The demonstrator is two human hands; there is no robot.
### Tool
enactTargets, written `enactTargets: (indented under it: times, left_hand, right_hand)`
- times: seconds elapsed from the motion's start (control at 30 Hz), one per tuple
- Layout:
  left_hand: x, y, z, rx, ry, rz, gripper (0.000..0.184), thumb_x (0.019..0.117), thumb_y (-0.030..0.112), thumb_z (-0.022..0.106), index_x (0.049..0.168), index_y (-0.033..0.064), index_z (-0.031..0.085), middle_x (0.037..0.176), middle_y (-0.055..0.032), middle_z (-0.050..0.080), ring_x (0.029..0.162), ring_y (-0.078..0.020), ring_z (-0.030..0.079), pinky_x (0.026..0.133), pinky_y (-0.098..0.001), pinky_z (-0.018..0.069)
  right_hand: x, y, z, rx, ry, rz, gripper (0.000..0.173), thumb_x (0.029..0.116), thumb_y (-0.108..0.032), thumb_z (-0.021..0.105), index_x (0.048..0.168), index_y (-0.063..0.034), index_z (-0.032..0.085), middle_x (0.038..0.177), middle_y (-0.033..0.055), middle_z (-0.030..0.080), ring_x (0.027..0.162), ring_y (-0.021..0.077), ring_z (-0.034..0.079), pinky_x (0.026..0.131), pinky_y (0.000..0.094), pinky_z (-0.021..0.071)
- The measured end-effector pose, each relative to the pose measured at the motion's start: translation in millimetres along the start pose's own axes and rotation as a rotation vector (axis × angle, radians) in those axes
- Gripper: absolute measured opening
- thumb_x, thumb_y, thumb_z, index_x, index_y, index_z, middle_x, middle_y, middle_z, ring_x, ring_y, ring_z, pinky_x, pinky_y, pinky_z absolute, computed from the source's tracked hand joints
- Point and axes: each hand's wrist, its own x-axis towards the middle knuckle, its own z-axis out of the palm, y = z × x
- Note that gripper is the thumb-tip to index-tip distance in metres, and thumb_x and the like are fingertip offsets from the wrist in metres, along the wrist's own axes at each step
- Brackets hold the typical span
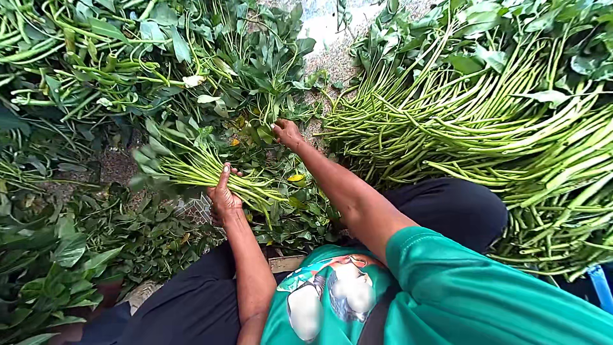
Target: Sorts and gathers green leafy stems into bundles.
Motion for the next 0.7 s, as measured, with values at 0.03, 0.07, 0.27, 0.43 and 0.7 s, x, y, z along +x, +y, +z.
enactTargets:
  times: [0.03,0.07,0.27,0.43,0.7]
  left_hand:
    - [-1,-1,-1,0.037,-0.011,0.002,0.030,0.0962,-0.003,0.065,0.125,0.0026,0.056,0.108,-0.0131,0.072,0.081,-0.0223,0.072,0.073,-0.0383,0.0640]
    - [-1,-1,0,0.068,-0.017,0.008,0.035,0.0949,-0.005,0.066,0.127,0.0025,0.055,0.111,-0.0135,0.072,0.081,-0.0224,0.073,0.072,-0.0375,0.0640]
    - [-7,1,8,0.161,-0.026,0.041,0.032,0.0948,-0.008,0.063,0.124,-0.0022,0.053,0.103,-0.0143,0.075,0.074,-0.0205,0.073,0.066,-0.0331,0.0628]
    - [-2,-3,5,0.158,0.031,-0.018,0.034,0.0927,-0.009,0.066,0.124,-0.0049,0.052,0.099,-0.0169,0.074,0.074,-0.0226,0.073,0.064,-0.0343,0.0627]
    - [-2,-8,5,0.177,0.006,-0.067,0.049,0.0892,-0.010,0.071,0.131,-0.0033,0.046,0.103,-0.0173,0.074,0.079,-0.0217,0.074,0.067,-0.0341,0.0625]
  right_hand:
    - [-10,0,-2,-0.042,0.030,-0.037,0.042,0.1076,-0.029,0.054,0.136,0.0018,0.061,0.121,0.0237,0.069,0.103,0.0352,0.071,0.095,0.0528,0.0555]
    - [-20,1,-3,-0.076,0.051,-0.073,0.039,0.1061,-0.026,0.057,0.132,0.0017,0.063,0.117,0.0225,0.070,0.101,0.0343,0.071,0.094,0.0526,0.0561]
    - [-67,46,13,-0.385,-0.186,-0.066,0.032,0.0952,-0.028,0.073,0.112,-0.0010,0.074,0.104,0.0220,0.073,0.100,0.0402,0.071,0.093,0.0654,0.0530]
    - [-107,30,19,-0.160,-0.191,-0.243,0.030,0.0962,-0.021,0.072,0.112,0.0038,0.069,0.099,0.0177,0.073,0.090,0.0283,0.071,0.090,0.0501,0.0573]
    - [-131,13,44,-0.151,-0.100,-0.610,0.025,0.0983,-0.016,0.068,0.110,0.0059,0.070,0.095,0.0177,0.072,0.088,0.0277,0.071,0.088,0.0456,0.0579]
